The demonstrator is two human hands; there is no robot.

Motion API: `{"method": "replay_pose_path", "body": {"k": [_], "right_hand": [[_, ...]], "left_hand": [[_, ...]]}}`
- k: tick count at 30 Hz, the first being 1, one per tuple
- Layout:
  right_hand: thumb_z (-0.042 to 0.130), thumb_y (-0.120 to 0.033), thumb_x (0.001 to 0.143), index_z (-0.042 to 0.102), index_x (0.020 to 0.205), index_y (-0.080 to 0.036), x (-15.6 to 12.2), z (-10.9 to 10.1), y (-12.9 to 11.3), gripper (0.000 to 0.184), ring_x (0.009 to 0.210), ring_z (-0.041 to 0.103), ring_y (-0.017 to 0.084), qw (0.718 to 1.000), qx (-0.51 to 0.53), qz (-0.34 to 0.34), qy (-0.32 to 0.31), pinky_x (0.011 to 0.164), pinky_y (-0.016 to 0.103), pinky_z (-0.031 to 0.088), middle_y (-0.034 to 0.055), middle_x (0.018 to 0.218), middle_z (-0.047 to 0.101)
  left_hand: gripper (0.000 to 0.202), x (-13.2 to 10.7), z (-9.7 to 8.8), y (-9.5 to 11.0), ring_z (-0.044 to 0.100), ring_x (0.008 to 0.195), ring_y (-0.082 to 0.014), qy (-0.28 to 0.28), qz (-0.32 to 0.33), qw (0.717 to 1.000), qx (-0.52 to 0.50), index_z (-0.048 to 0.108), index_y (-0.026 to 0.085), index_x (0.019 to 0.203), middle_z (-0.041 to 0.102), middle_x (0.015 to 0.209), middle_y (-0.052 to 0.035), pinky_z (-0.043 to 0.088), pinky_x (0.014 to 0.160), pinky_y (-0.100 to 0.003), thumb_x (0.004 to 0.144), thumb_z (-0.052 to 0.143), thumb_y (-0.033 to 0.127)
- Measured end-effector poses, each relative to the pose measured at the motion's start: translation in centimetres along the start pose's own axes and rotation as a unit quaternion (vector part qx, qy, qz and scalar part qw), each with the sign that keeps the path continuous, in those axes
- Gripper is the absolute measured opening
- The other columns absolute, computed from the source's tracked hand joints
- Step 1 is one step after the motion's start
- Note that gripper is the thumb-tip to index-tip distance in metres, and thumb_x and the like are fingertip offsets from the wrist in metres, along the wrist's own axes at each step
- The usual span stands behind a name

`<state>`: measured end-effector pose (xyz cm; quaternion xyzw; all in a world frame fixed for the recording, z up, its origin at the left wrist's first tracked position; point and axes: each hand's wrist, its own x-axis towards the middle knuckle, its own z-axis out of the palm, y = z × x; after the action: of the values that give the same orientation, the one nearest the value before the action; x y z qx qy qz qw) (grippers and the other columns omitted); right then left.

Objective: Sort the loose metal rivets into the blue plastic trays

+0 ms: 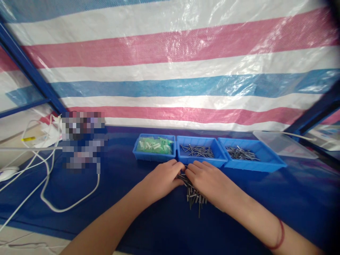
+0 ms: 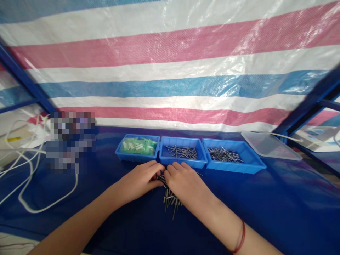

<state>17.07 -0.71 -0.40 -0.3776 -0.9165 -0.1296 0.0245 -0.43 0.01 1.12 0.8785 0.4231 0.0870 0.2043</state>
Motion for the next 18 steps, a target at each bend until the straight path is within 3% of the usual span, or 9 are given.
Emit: {"method": "replay_pose_path", "body": {"k": [8,11,13,16,18], "right_hand": [[0.050,-0.007,0.086,0.063,0.085,-0.012,-0.6,-0.5,1.2,0.014,0.077,0.059,0.019,0.995,0.084,0.039,-0.038,0.065,0.030,0.042,0.0071,0.084,0.064],[0.049,-0.009,0.087,0.061,0.083,-0.012,-1.1,-1.5,1.7,0.013,0.078,0.058,0.019,0.989,0.137,0.056,0.007,0.068,0.031,0.043,0.0072,0.082,0.062],[0.047,-0.012,0.089,0.059,0.085,-0.014,-1.4,-2.2,2.0,0.013,0.082,0.056,0.018,0.970,0.221,0.064,0.079,0.074,0.030,0.043,0.0061,0.084,0.060],[0.044,-0.014,0.090,0.056,0.086,-0.016,-1.6,-2.8,1.8,0.013,0.086,0.055,0.015,0.911,0.363,0.081,0.177,0.078,0.027,0.043,0.0044,0.088,0.058],[0.044,-0.016,0.090,0.054,0.083,-0.017,-1.4,-2.8,1.4,0.013,0.083,0.053,0.013,0.877,0.420,0.106,0.207,0.074,0.026,0.044,0.0035,0.088,0.057]], "left_hand": [[0.023,0.1,0.3,-0.1,0.059,0.087,-0.0160,0.032,0.008,0.999,-0.038,0.054,0.021,0.108,0.057,0.096,-0.0012,0.045,0.079,-0.026,0.086,0.060,0.025],[0.026,0.0,0.1,0.3,0.058,0.093,-0.0168,0.056,0.024,0.997,-0.047,0.054,0.022,0.113,0.056,0.103,-0.0028,0.044,0.085,-0.028,0.088,0.058,0.030],[0.021,0.0,0.0,0.8,0.057,0.093,-0.0166,0.074,0.040,0.995,-0.058,0.056,0.021,0.109,0.056,0.102,-0.0030,0.043,0.085,-0.027,0.090,0.055,0.031],[0.014,0.1,0.0,1.6,0.056,0.085,-0.0139,0.089,0.054,0.989,-0.108,0.058,0.017,0.092,0.056,0.094,-0.0020,0.044,0.078,-0.023,0.093,0.050,0.028],[0.019,0.3,0.1,2.1,0.054,0.078,-0.0124,0.103,0.043,0.982,-0.153,0.057,0.017,0.083,0.055,0.088,-0.0013,0.043,0.072,-0.022,0.094,0.046,0.027]]}}
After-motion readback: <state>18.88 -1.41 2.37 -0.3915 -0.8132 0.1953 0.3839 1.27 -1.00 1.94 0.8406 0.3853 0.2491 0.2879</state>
